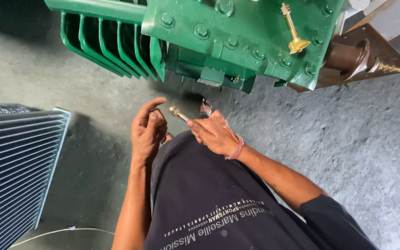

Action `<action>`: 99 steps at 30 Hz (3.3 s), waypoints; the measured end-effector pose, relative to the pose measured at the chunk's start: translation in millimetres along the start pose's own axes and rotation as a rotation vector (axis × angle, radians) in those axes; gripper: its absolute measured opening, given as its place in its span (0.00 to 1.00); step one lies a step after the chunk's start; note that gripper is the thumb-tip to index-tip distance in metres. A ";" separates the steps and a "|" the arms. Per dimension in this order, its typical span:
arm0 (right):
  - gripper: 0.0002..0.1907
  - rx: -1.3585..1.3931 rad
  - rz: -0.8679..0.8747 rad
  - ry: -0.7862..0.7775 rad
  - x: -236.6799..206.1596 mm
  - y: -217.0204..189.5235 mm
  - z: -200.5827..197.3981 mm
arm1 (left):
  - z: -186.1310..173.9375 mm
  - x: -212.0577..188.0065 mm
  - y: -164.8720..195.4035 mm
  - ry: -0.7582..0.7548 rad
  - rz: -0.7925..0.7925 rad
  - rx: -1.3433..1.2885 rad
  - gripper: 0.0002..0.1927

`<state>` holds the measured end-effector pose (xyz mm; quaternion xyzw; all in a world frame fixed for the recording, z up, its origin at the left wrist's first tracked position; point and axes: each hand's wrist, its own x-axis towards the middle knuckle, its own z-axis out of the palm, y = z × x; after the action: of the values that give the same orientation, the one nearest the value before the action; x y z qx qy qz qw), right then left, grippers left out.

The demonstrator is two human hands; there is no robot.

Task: The person walks through a workshop, retrieves brass-colored electrical insulators and fittings from a plastic bag, and places them on a green machine. The person then picks up and handles the components, arranging them on the machine surface.

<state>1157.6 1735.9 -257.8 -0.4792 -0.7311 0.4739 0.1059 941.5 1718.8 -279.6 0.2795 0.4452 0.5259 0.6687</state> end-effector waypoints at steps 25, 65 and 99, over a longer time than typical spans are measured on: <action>0.24 -0.412 -0.282 0.185 4.7 78.1 -60.3 | 92.7 70.0 -18.0 0.055 0.105 1.341 0.23; 0.21 -0.463 -0.379 0.101 15.1 95.2 -81.7 | 111.4 77.7 -44.7 0.321 0.190 1.139 0.28; 0.13 -0.552 -0.758 0.165 42.1 116.4 -144.1 | 141.6 110.3 -33.2 0.397 0.042 1.098 0.25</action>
<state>1293.4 1865.5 -286.8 -0.2248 -0.9423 0.1502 0.1976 1088.1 1827.6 -277.5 0.4900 0.7638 0.2736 0.3188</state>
